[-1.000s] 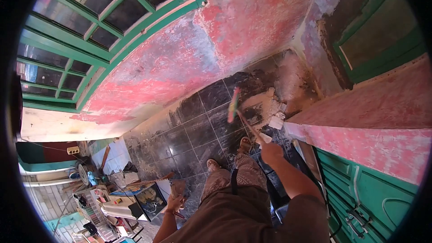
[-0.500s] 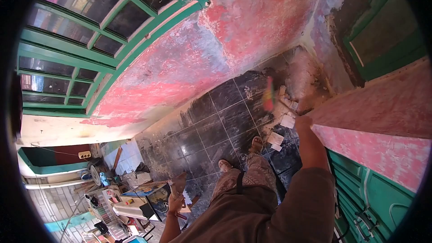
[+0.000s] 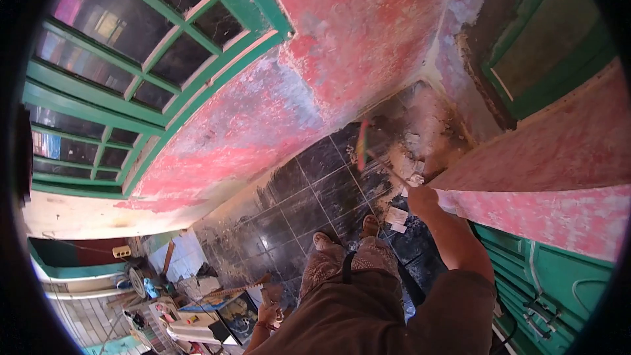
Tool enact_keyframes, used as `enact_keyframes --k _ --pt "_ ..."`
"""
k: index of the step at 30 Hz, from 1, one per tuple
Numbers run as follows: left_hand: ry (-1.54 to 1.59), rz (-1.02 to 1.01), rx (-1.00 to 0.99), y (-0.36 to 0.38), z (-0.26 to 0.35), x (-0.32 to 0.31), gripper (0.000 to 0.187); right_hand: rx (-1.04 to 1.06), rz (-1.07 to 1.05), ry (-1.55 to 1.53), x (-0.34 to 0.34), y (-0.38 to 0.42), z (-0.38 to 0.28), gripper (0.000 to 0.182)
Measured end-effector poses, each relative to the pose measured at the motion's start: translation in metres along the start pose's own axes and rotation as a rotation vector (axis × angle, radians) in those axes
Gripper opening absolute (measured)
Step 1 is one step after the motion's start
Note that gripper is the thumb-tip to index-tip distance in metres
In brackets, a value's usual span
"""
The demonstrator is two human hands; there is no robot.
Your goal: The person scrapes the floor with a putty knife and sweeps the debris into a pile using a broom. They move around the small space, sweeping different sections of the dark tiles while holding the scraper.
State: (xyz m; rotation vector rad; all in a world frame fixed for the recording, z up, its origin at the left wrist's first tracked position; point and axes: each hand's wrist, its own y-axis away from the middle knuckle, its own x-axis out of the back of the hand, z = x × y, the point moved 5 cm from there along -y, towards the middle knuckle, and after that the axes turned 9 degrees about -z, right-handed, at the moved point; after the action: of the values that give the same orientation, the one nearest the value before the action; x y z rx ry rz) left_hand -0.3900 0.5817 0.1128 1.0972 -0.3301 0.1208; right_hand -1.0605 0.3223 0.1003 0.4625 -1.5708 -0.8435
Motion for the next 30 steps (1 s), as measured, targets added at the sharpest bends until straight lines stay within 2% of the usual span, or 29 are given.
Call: enact_keyframes --k 1,4,7,8,10,11,14,15,16,18,20,22,23,24,26,29,30 --pt "0.073 -0.067 -0.016 -0.008 0.011 -0.001 0.014 -0.003 -0.047 -0.019 -0.008 -0.003 -0.003 0.026" --pt "0.007 -0.037 -0.099 -0.044 0.049 0.013 0.010 -0.039 -0.101 0.014 -0.031 -0.022 0.012 0.026" --pt "-0.053 -0.127 -0.190 -0.064 0.114 0.022 0.008 -0.184 -0.103 -0.073 -0.046 -0.037 0.036 0.028" --pt "-0.063 -0.146 -0.221 -0.077 0.131 0.029 0.008 -0.223 -0.107 -0.129 -0.040 -0.034 0.034 0.028" --pt "0.032 -0.210 -0.151 -0.112 0.151 0.042 0.011 -0.313 -0.124 -0.247 -0.028 -0.010 0.028 0.028" --pt "0.072 -0.246 -0.110 -0.130 0.164 0.048 0.012 -0.326 -0.060 -0.336 -0.039 -0.010 0.027 0.028" --pt "-0.128 -0.269 -0.219 -0.174 0.217 0.065 0.010 -0.458 -0.016 -0.467 -0.067 0.018 0.004 0.028" --pt "-0.582 -0.247 -0.385 -0.233 0.216 0.092 0.007 -0.554 0.073 -0.579 -0.068 0.044 -0.015 0.029" --pt "-0.619 -0.353 -0.396 -0.278 0.225 0.108 0.007 -0.580 0.080 -0.649 -0.080 0.061 -0.033 0.030" --pt "-0.498 -0.407 -0.263 -0.297 0.278 0.111 0.010 -0.607 0.204 -0.778 -0.137 0.074 -0.071 0.026" --pt "-0.474 -0.453 -0.196 -0.295 0.344 0.101 0.012 -0.557 -0.011 -1.713 -0.167 0.114 -0.139 0.020" --pt "-0.548 -0.508 -0.218 -0.314 0.399 0.093 0.018 -0.724 -0.139 -1.669 -0.169 0.170 -0.205 0.025" --pt "-0.748 -0.466 -0.310 -0.310 0.433 0.081 0.020 -0.710 -0.024 -1.643 -0.197 0.184 -0.231 0.025" --pt "-0.826 -0.506 -0.315 -0.313 0.459 0.066 0.020 -0.696 0.090 -1.608 -0.227 0.198 -0.257 0.025" --pt "-0.977 -0.581 -0.319 -0.317 0.501 0.042 0.021 -0.851 0.102 -1.342 -0.268 0.227 -0.307 0.025" --pt "-1.144 -0.697 -0.404 -0.337 0.536 -0.008 0.016 -1.020 -0.056 -1.402 -0.261 0.273 -0.380 0.026" --pt "-1.072 -0.692 -0.436 -0.332 0.544 -0.025 0.016 -1.034 -0.140 -1.426 -0.269 0.281 -0.403 0.028"
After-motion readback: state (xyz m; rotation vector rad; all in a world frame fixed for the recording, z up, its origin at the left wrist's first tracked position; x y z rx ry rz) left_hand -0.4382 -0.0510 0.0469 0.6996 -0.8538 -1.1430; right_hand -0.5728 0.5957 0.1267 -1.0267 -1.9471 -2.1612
